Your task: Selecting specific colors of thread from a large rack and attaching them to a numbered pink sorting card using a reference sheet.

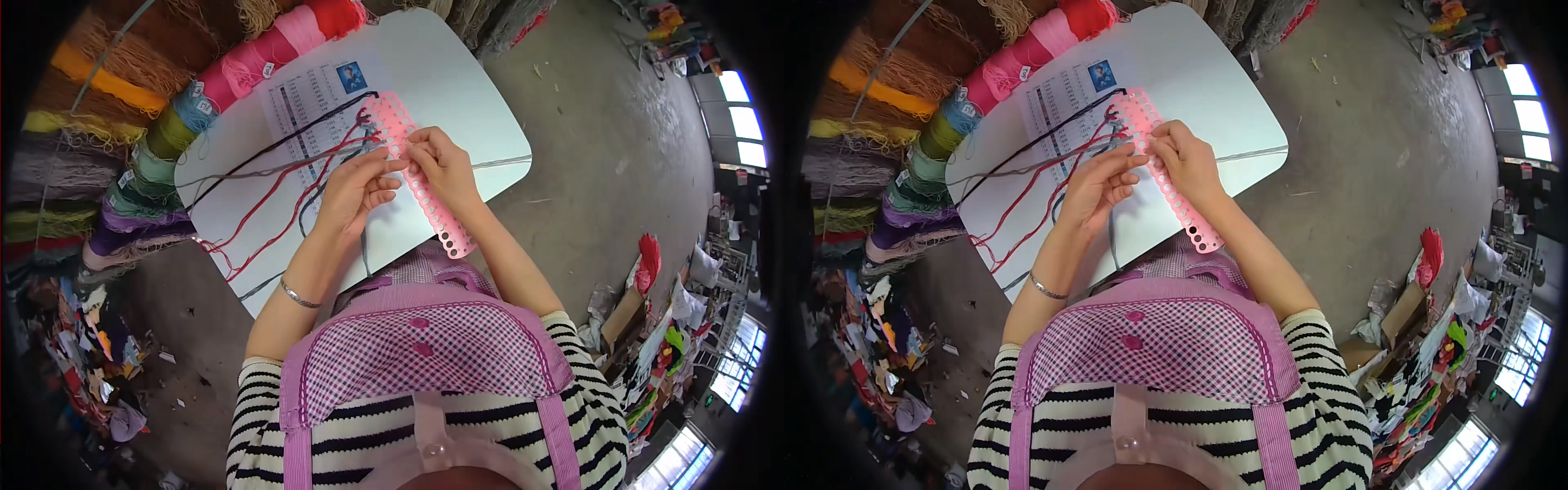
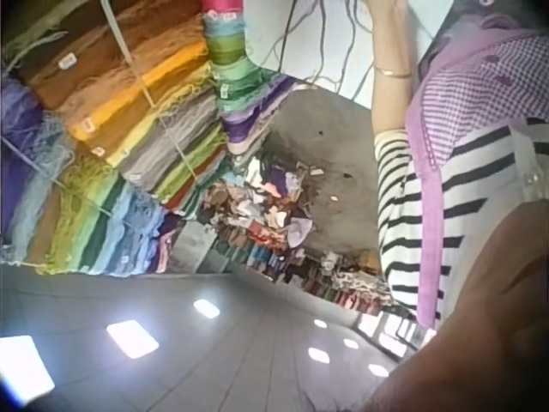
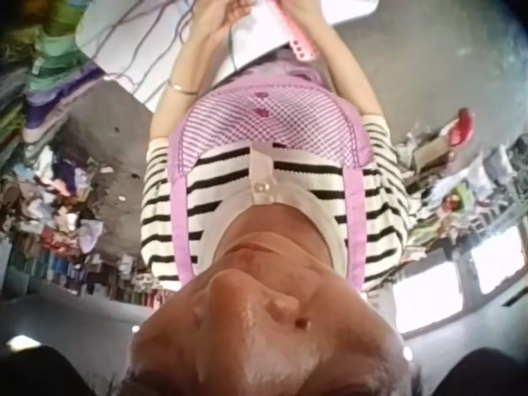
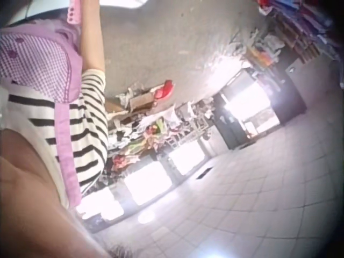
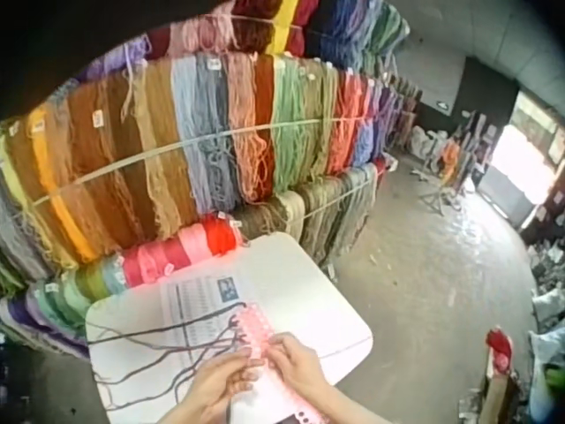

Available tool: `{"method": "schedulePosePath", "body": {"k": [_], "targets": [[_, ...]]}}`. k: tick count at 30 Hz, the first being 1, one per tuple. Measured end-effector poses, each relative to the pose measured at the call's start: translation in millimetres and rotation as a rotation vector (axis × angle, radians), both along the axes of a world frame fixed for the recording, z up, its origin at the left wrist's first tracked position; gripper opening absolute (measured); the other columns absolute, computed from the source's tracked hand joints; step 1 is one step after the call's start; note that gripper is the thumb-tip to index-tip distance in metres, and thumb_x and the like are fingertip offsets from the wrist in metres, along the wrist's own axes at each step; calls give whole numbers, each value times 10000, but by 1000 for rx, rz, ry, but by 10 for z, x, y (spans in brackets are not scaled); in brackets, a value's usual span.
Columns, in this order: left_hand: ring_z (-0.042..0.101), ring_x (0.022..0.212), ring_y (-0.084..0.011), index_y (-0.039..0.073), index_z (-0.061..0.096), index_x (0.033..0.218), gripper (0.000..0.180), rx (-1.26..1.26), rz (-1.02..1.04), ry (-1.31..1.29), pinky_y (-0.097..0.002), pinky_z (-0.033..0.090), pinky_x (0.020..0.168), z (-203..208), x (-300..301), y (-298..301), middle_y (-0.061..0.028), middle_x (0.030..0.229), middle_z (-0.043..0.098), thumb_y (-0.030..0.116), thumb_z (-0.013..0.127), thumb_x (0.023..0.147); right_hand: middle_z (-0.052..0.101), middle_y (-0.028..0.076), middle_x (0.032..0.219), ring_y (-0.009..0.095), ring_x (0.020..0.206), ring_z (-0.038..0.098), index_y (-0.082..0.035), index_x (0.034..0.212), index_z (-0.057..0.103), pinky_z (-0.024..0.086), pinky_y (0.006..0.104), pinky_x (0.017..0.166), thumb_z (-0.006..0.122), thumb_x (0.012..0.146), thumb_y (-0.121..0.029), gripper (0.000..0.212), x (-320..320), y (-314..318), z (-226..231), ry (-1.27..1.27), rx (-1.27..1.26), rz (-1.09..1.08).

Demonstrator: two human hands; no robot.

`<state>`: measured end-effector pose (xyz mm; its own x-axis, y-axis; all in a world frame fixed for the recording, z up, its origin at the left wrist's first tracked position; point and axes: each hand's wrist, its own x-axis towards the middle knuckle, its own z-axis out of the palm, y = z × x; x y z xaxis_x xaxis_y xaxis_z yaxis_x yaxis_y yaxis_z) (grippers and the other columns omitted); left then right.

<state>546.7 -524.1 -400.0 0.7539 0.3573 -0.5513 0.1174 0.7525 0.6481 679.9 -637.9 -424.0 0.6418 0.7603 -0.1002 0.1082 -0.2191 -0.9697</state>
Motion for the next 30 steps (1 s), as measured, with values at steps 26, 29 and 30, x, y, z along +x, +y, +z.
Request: {"method": "schedulePosePath", "body": {"k": [26, 29, 30], "targets": [[671, 829, -164, -67, 630, 1039, 190, 332, -36, 16, -256, 557, 759, -212, 229, -30, -125, 969, 676, 60, 581, 907, 571, -19, 766, 17, 622, 435, 5, 1011, 613, 392, 179, 557, 729, 733, -93, 317, 42, -15, 17, -52, -11, 39], [676, 819, -167, -69, 637, 1026, 182, 351, -7, 7, -253, 561, 750, -211, 220, -57, -130, 957, 680, 51, 579, 902, 573, -16, 766, 20, 625, 435, 4, 1021, 610, 396, 182, 561, 727, 733, -97, 327, 47, -32, 8, -56, 24, 34], [677, 821, -170, -69, 636, 1026, 179, 356, 10, 7, -254, 562, 751, -206, 221, -62, -133, 957, 680, 44, 582, 898, 577, -14, 766, 22, 625, 436, 4, 1021, 613, 398, 183, 563, 725, 734, -98, 325, 54, -43, 0, -44, 30, 59]]}}
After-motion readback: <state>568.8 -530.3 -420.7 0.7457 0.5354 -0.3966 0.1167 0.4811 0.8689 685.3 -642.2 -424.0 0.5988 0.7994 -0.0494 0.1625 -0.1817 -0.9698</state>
